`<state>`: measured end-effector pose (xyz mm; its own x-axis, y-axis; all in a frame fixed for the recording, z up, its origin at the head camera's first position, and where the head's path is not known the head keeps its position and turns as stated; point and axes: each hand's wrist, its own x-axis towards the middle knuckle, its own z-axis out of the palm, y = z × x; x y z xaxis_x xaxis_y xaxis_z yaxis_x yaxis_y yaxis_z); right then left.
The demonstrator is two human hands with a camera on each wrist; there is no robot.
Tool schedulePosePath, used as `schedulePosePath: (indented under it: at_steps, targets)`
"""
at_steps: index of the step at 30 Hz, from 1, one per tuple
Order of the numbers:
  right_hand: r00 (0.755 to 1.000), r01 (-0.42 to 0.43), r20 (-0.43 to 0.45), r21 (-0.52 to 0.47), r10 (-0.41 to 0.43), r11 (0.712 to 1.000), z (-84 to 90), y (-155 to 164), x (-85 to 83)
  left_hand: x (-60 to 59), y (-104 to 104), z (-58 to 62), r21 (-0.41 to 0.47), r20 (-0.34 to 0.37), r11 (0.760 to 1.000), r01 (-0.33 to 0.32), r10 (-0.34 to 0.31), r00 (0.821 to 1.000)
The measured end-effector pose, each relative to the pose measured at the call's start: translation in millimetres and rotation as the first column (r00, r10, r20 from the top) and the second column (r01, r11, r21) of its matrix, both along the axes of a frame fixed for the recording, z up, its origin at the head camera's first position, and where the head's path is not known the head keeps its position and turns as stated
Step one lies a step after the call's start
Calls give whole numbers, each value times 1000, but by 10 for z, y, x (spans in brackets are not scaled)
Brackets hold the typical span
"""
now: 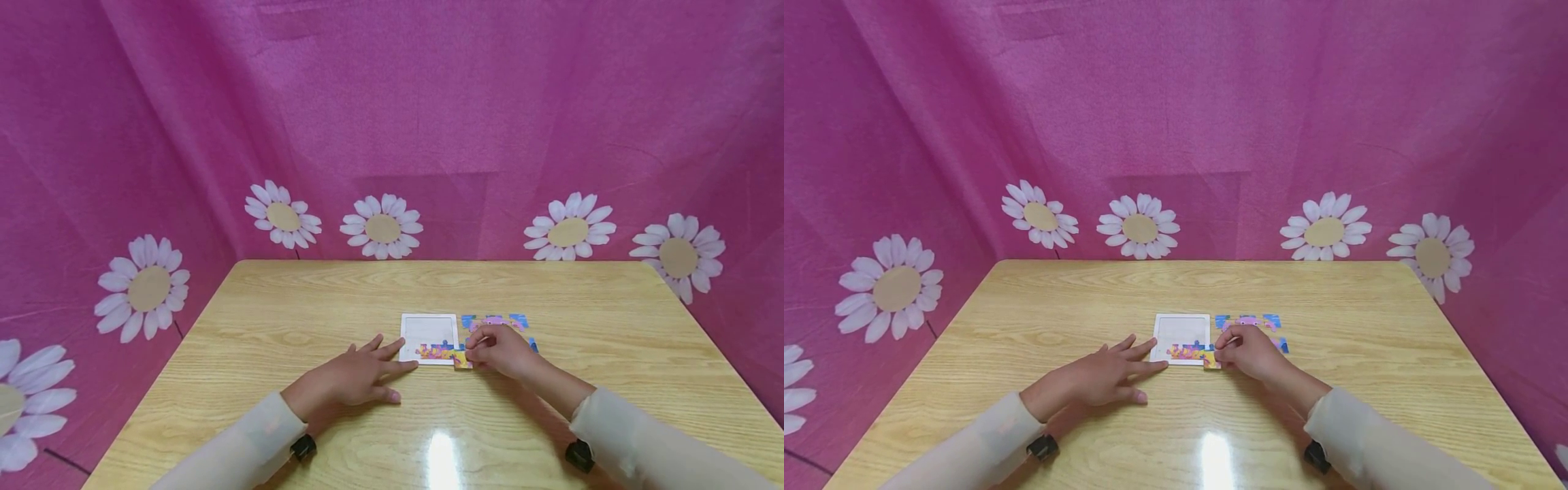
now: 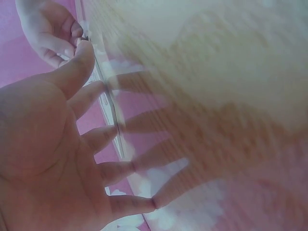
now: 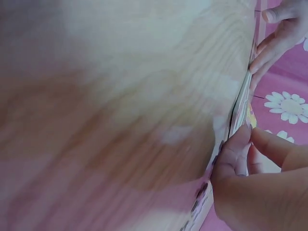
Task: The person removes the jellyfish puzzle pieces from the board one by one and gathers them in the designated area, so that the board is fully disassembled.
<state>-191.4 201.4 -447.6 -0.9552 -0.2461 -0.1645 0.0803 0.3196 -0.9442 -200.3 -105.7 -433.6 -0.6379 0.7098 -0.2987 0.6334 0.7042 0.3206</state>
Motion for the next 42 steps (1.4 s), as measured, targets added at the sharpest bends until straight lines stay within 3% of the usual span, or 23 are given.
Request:
schedulePosePath:
  at_steps: [12, 20, 33, 42]
  targets:
    - [1000, 2, -23, 39, -1, 999, -24, 137, 125, 15, -3, 26, 6, -1, 1000, 0, 0, 1000]
    - [995, 15, -99, 179, 3, 984, -9, 188, 174, 11, -6, 17, 4, -12, 1000, 8, -8, 1000]
    - [997, 42, -71, 224, -26, 974, -40, 197, 169, 12, 3, 21, -1, 1, 1000, -6, 6, 1000]
    - [998, 32, -58, 205, -20, 978, -44, 215, 160, 6, 5, 26, -2, 2, 1000, -7, 7, 1000]
